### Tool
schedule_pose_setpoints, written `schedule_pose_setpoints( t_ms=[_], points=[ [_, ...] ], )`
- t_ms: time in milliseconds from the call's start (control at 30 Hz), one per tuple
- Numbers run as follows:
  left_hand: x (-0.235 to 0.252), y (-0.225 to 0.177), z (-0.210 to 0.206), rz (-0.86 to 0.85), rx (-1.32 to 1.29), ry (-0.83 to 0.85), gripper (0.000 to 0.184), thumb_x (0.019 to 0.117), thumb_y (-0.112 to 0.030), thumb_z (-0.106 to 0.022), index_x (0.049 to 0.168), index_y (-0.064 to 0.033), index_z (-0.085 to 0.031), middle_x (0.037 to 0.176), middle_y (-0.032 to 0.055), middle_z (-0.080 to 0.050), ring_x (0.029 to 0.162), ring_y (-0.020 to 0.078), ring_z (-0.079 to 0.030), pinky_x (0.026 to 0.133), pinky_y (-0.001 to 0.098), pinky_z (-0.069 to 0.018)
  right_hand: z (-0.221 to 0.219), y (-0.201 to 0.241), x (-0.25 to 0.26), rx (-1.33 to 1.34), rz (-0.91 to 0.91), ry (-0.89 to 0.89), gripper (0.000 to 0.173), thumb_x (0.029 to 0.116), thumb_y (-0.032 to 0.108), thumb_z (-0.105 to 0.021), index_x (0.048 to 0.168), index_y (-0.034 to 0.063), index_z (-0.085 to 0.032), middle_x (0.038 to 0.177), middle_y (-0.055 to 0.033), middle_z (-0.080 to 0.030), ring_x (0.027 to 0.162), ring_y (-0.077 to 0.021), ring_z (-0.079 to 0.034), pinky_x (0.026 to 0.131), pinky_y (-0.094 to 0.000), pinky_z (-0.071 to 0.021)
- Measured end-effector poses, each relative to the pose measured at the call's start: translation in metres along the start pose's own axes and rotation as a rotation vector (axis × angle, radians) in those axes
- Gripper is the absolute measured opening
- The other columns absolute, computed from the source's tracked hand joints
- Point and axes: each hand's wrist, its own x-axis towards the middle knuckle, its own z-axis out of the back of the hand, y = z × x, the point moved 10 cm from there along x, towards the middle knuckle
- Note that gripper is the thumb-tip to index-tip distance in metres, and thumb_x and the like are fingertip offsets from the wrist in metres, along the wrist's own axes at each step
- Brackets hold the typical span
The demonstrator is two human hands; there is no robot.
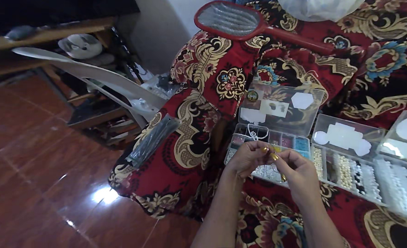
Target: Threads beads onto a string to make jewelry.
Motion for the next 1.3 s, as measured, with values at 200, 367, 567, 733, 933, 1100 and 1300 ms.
schedule_pose_setpoints(
  t_ms=[200,367,567,733,933,1100,1300],
  points=[
    [0.0001,-0.0007,-0.0022,-0.018,-0.009,0.005,0.024,0.0975,0.000,-0.050,0.088,-0.0123,-0.067,0.087,-0.0022,-0.073,0.078,0.0085,-0.071,0.079,0.0273,-0.0598,-0.0016,0.0008,-0.0008,0.072,-0.008,0.015,0.008,0.0866,0.015,-0.066,0.084,0.0121,-0.073,0.066,0.0107,-0.064,0.054,0.0043,-0.055,0.050,-0.0121,-0.0449],
    [0.0000,-0.0019,-0.0021,-0.020,0.001,-0.013,0.025,0.0983,0.001,-0.049,0.087,-0.0121,-0.067,0.087,-0.0021,-0.073,0.079,0.0088,-0.071,0.079,0.0278,-0.0599,-0.0005,-0.0002,-0.0003,0.069,-0.007,0.015,0.007,0.0865,0.014,-0.066,0.083,0.0120,-0.073,0.067,0.0102,-0.065,0.055,0.0043,-0.056,0.050,-0.0123,-0.0455],
    [0.0002,-0.0016,-0.0015,-0.016,0.008,-0.010,0.025,0.0981,0.002,-0.049,0.087,-0.0115,-0.067,0.087,-0.0015,-0.074,0.079,0.0088,-0.071,0.079,0.0274,-0.0600,-0.0001,-0.0003,0.0007,0.042,-0.016,0.020,0.008,0.0860,0.015,-0.066,0.083,0.0126,-0.073,0.065,0.0107,-0.064,0.054,0.0041,-0.055,0.050,-0.0123,-0.0447],
    [0.0006,-0.0017,-0.0019,-0.017,0.008,-0.009,0.026,0.0977,0.002,-0.050,0.085,-0.0118,-0.067,0.087,-0.0016,-0.074,0.079,0.0092,-0.071,0.079,0.0278,-0.0601,0.0005,-0.0016,0.0013,0.034,-0.028,0.022,0.007,0.0849,0.015,-0.067,0.081,0.0133,-0.072,0.064,0.0108,-0.063,0.054,0.0041,-0.055,0.050,-0.0124,-0.0442],
    [0.0002,-0.0025,-0.0013,-0.033,0.029,-0.005,0.024,0.0964,0.002,-0.053,0.086,-0.0128,-0.068,0.088,-0.0013,-0.074,0.080,0.0099,-0.072,0.081,0.0291,-0.0604,0.0013,-0.0033,0.0014,0.037,-0.041,0.022,0.007,0.0845,0.015,-0.067,0.080,0.0136,-0.072,0.064,0.0103,-0.063,0.053,0.0035,-0.054,0.049,-0.0129,-0.0438],
    [0.0001,-0.0047,-0.0014,-0.054,0.034,0.008,0.026,0.0951,0.006,-0.053,0.085,-0.0119,-0.069,0.089,-0.0008,-0.075,0.081,0.0099,-0.073,0.081,0.0290,-0.0609,0.0011,-0.0043,0.0012,0.035,-0.053,0.020,0.008,0.0846,0.016,-0.067,0.080,0.0135,-0.073,0.063,0.0102,-0.062,0.052,0.0034,-0.053,0.048,-0.0132,-0.0429],
    [-0.0005,-0.0070,-0.0021,-0.069,0.042,0.005,0.025,0.0926,0.009,-0.055,0.085,-0.0099,-0.069,0.088,-0.0005,-0.075,0.080,0.0100,-0.073,0.081,0.0285,-0.0613,0.0013,-0.0022,0.0013,0.043,-0.050,0.016,0.008,0.0857,0.015,-0.069,0.080,0.0128,-0.073,0.062,0.0101,-0.062,0.051,0.0036,-0.053,0.048,-0.0127,-0.0434]
  ],
)
